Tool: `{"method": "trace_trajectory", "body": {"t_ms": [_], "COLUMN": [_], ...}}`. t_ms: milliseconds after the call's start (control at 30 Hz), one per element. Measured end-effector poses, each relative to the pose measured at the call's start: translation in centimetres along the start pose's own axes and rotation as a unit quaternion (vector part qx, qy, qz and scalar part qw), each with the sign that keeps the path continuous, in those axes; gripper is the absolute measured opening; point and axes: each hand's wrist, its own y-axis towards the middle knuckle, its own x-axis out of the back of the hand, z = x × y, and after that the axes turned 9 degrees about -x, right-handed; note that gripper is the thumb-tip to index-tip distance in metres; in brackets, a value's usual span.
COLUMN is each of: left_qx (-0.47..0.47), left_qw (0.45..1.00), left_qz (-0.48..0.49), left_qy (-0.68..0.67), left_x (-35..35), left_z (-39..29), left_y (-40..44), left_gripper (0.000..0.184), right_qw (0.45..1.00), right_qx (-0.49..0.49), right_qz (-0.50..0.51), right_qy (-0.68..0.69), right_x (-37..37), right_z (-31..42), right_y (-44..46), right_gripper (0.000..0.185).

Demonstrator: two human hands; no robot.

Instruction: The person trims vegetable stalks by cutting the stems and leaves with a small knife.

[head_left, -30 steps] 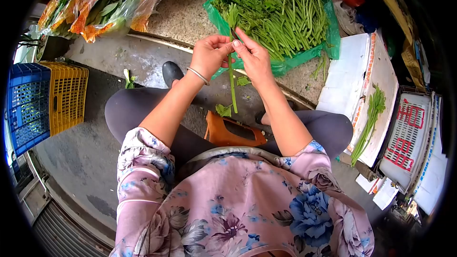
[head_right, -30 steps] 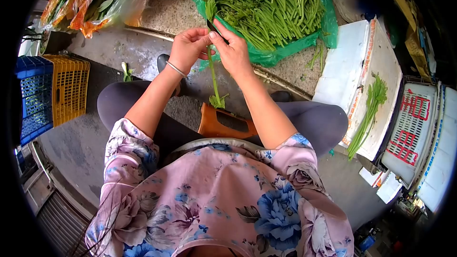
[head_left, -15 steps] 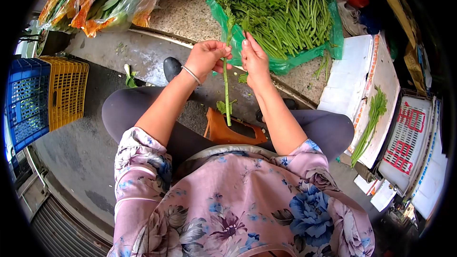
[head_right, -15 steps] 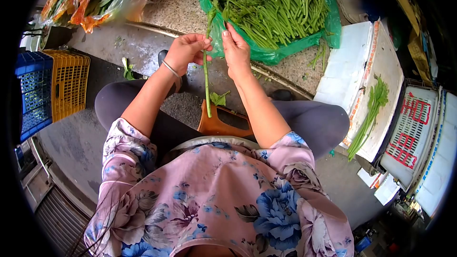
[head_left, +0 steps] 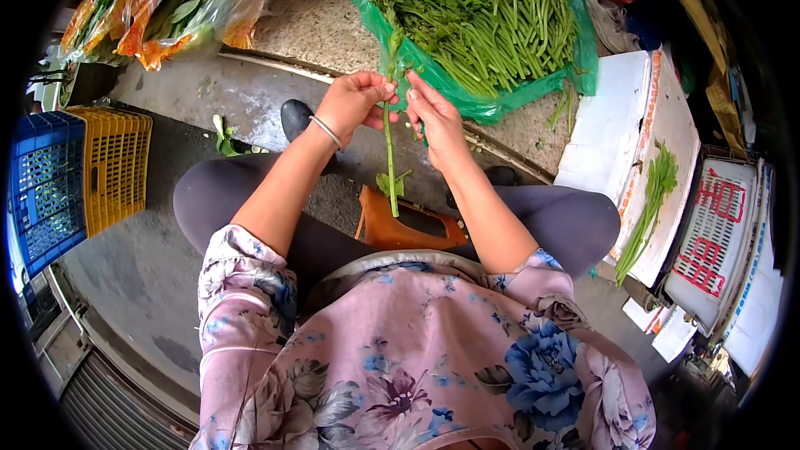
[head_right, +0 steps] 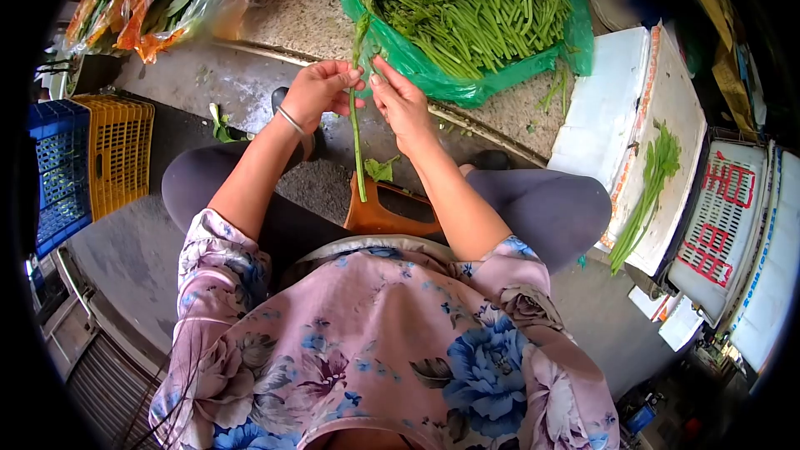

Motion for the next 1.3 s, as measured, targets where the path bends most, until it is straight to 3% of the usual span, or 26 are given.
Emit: {"method": "trace_trajectory", "body": {"t_ms": [267, 400, 500, 567, 600, 667, 700, 800, 933, 1000, 1033, 1067, 1133, 1200, 1233, 1267, 1300], "left_qx": [-0.008, 0.004, -0.014, -0.035, -0.033, -0.043, -0.036, -0.036, -0.037, -0.058, -0.082, -0.106, -0.121, -0.124, -0.12, -0.121, -0.117], "left_qw": [1.0, 1.0, 0.999, 0.998, 0.998, 0.997, 0.997, 0.997, 0.996, 0.993, 0.99, 0.984, 0.981, 0.981, 0.983, 0.984, 0.982], "left_qz": [0.015, 0.004, -0.023, -0.042, -0.044, -0.06, -0.064, -0.068, -0.065, -0.079, -0.112, -0.144, -0.149, -0.145, -0.13, -0.125, -0.139], "left_qy": [0.009, 0.02, 0.023, 0.02, 0.019, 0.018, 0.018, 0.031, 0.058, 0.06, 0.028, -0.004, -0.012, -0.035, -0.037, -0.035, -0.056], "left_x": [-0.2, 0.1, 1.1, 1.9, 1.9, 1.9, 1.6, 1.0, 0.9, 0.7, 1.1, 1.5, 1.5, 1.3, 1.2, 1.0, 0.7], "left_z": [-0.1, 0.0, -0.2, 0.0, 0.0, -0.1, -0.2, -0.3, -0.4, -0.8, -1.0, -1.3, -1.7, -1.4, -1.2, -1.1, -1.1], "left_y": [0.0, 0.1, 0.6, 1.0, 1.0, 1.0, 0.8, 0.7, 0.7, 0.7, 1.0, 1.2, 1.3, 1.4, 1.6, 1.9, 2.0], "left_gripper": [0.016, 0.016, 0.016, 0.015, 0.015, 0.015, 0.016, 0.017, 0.016, 0.016, 0.014, 0.013, 0.011, 0.01, 0.009, 0.009, 0.009], "right_qw": [1.0, 0.991, 0.991, 0.961, 0.96, 0.915, 0.909, 0.883, 0.889, 0.845, 0.79, 0.776, 0.734, 0.828, 0.893, 0.898, 0.914], "right_qx": [0.004, -0.031, -0.056, -0.251, -0.254, -0.26, -0.251, -0.31, -0.31, -0.228, -0.295, -0.292, -0.341, -0.247, -0.172, -0.083, -0.059], "right_qz": [-0.004, -0.126, -0.105, 0.104, 0.104, 0.291, 0.307, 0.305, 0.242, 0.249, 0.263, 0.25, 0.163, 0.077, 0.044, -0.031, -0.037], "right_qy": [0.011, 0.031, -0.064, -0.058, -0.059, -0.107, -0.126, -0.177, -0.234, -0.415, -0.469, -0.5, -0.564, -0.497, -0.414, -0.431, -0.399], "right_x": [-1.0, 0.1, 2.5, 4.3, 4.6, 5.0, 4.3, 3.4, 4.6, 6.3, 6.4, 7.4, 4.1, 6.6, 6.2, 6.4, 5.8], "right_z": [0.5, -0.3, -1.0, -1.0, -0.9, -0.8, -0.5, -0.7, -2.7, -5.3, -5.4, -6.7, -0.5, -3.0, -2.0, -1.8, -0.9], "right_y": [1.0, 1.2, 0.2, -1.3, -1.9, -3.2, -3.8, -4.2, -3.7, -3.0, -3.1, -3.0, -4.3, -2.9, -2.3, -1.3, -0.9], "right_gripper": [0.038, 0.033, 0.034, 0.036, 0.036, 0.036, 0.035, 0.032, 0.031, 0.034, 0.034, 0.042, 0.054, 0.056, 0.044, 0.045, 0.041]}}
